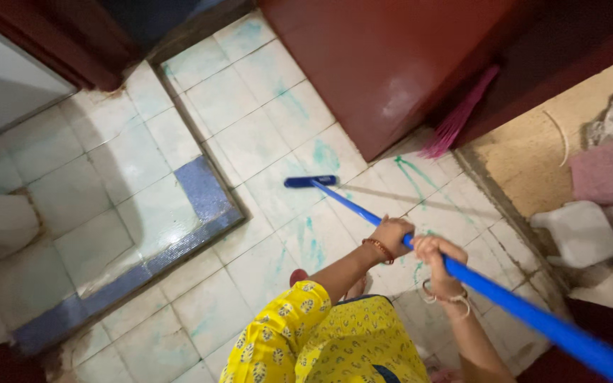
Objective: The person cleans the tiled floor of a bathroom and laundry area using a blue squeegee, pushing green liquid across the tiles and around a sink pedestal and a washing machine.
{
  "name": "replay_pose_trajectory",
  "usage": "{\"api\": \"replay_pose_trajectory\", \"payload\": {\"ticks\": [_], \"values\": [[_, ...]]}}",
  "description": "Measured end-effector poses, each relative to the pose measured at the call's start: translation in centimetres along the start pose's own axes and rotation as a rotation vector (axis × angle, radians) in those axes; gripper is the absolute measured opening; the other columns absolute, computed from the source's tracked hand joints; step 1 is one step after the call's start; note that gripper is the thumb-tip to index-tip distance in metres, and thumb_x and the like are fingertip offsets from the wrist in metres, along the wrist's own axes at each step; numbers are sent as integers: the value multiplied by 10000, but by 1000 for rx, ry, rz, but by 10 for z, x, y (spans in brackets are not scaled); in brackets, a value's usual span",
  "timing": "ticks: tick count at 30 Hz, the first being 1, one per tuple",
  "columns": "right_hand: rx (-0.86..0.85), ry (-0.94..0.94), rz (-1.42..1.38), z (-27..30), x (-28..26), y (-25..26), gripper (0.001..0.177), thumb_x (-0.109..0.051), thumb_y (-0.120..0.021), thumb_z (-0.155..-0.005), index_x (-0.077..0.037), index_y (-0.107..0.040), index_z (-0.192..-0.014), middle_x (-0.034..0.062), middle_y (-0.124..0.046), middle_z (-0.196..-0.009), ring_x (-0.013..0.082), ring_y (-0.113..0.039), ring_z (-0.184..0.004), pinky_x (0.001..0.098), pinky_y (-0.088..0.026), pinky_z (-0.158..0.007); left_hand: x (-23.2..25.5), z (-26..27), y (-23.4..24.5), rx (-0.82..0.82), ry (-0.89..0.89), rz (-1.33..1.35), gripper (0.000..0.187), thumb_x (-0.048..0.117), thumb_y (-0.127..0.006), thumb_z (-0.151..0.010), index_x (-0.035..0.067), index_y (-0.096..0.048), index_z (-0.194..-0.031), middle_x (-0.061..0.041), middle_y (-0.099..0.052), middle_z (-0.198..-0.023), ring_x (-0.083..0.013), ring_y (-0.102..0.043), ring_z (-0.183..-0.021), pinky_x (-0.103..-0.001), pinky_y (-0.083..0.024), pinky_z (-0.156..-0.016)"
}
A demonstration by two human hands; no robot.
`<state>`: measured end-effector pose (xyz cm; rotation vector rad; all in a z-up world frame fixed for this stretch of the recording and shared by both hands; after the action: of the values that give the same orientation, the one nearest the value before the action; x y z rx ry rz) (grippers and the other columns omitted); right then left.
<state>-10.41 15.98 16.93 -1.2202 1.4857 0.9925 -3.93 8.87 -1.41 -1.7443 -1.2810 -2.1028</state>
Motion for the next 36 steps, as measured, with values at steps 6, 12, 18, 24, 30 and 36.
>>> {"api": "replay_pose_trajectory", "payload": {"ticks": [6, 12, 18, 24, 30, 36], "values": [[-77, 40, 149, 36, -31, 19, 223, -62, -556, -933, -9, -493, -725, 57, -571, -723, 158, -549, -691, 333, -512, -717, 44, 34, -39, 141, -16, 9, 166, 162, -760, -683, 122, -653, -803, -103, -676, -909, -341, -626, -1037, -525, -469, -923], [39, -109, -38, -14, 43, 102, 282, -55, -538, -997, -24, -464, -726, 57, -530, -736, 155, -491, -702, 339, -478, -722, 14, -74, -72, 319, -16, -60, 113, 134, -716, -732, 144, -621, -793, -77, -655, -864, -317, -625, -968, -477, -469, -849], [-107, 201, -33, -58, 94, 136, 228, -42, -577, -980, -28, -490, -769, 50, -557, -762, 158, -541, -740, 356, -507, -795, -50, -142, -91, 365, 21, -236, 146, 217, -748, -708, 122, -636, -713, -87, -660, -781, -312, -641, -917, -523, -449, -1021], [-169, 38, 6, -45, 40, 219, 212, -58, -543, -1015, -5, -541, -809, 58, -590, -797, 150, -529, -737, 317, -478, -730, -1, -168, -161, 210, 40, -288, 86, 172, -721, -748, 134, -654, -786, -93, -680, -871, -325, -654, -978, -508, -439, -1122], [-105, -69, -38, -73, 81, 227, 212, -93, -531, -968, 16, -541, -787, 60, -580, -763, 119, -474, -645, 274, -417, -600, -10, -183, -144, 434, -5, -274, 207, 241, -782, -671, 121, -633, -751, -117, -682, -860, -430, -630, -1021, -534, -417, -906], [-171, 61, -11, -108, 90, 212, 166, -54, -557, -1007, -14, -552, -846, 47, -567, -810, 142, -536, -756, 307, -465, -727, -52, -211, -119, 294, 56, -268, 117, 184, -726, -730, 130, -625, -752, -102, -668, -808, -339, -664, -905, -519, -473, -1005]]}}
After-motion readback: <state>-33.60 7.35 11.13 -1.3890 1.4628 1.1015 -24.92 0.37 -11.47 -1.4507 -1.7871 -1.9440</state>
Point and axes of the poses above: each hand's wrist, its own z-axis away from the middle knuckle, its own y-axis out of the back of the hand, x = y × z, the point moved 3 cm from there along -z, towards the middle knuckle
